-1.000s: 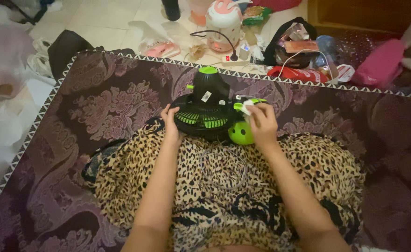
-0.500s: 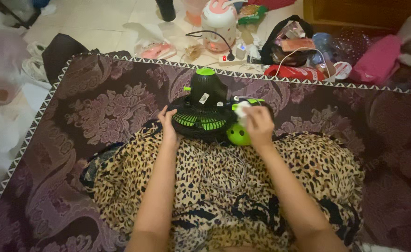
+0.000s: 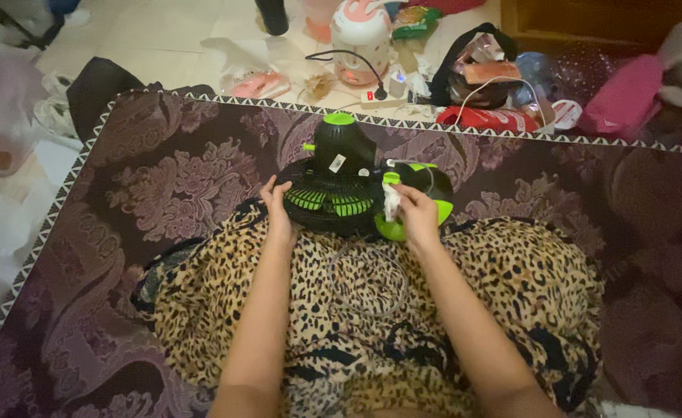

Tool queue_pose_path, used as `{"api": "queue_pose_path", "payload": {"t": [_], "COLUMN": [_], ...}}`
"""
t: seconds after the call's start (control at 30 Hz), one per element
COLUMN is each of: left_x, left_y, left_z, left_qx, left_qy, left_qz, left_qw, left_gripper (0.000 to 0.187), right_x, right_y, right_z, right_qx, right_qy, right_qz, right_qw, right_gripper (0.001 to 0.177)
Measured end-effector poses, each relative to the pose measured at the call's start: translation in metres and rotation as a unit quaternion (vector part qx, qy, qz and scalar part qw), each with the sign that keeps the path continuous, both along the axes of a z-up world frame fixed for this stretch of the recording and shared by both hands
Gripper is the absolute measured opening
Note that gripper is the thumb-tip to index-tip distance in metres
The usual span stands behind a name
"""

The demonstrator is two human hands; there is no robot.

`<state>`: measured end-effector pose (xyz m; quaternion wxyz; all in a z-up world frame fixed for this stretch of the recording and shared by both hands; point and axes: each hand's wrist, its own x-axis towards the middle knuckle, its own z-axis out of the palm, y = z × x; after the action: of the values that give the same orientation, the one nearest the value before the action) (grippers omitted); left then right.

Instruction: The person wipes the front grille, blades, and rear housing of a small green and black electric fan using a white cloth. They rotate the fan to access different sides and continue wiping throughout the clip.

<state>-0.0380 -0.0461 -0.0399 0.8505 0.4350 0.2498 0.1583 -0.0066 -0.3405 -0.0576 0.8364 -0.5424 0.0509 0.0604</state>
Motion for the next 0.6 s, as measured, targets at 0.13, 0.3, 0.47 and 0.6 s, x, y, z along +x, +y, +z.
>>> {"api": "queue_pose_path", "payload": {"t": [0.13,0.3,0.47,0.6], "left_x": [-0.004,-0.009,-0.010,-0.003], "left_y": [-0.006,-0.010,-0.008,-0.009], "left_z": [0.017,0.029,0.029,0.026], "left_qx": [0.015,0.025,0.035,-0.010], "left_qy": [-0.028,-0.006,0.073,-0.016], "left_qz": [-0.004,-0.006,-0.006,-0.004], "left_qw": [0.999,1.000,0.997,1.000], "left_gripper": [0.068,0.065,0.064,0.067], "right_x": [0.020,-0.011,-0.034,-0.022], "right_y": [0.004,0.005,-0.024,-0.052], "right_z": [-0.016,0.020,0.072,0.072], "right_qx": [0.156,0.215,0.111,0.075], "right_qy": [0.058,0.022,-0.075,-0.152], "right_qz": [0.014,-0.133,-0.261,-0.295], "right_qw": [0.986,0.967,0.956,0.940], "right_gripper": [0.029,0.032,0.026,0.022]}}
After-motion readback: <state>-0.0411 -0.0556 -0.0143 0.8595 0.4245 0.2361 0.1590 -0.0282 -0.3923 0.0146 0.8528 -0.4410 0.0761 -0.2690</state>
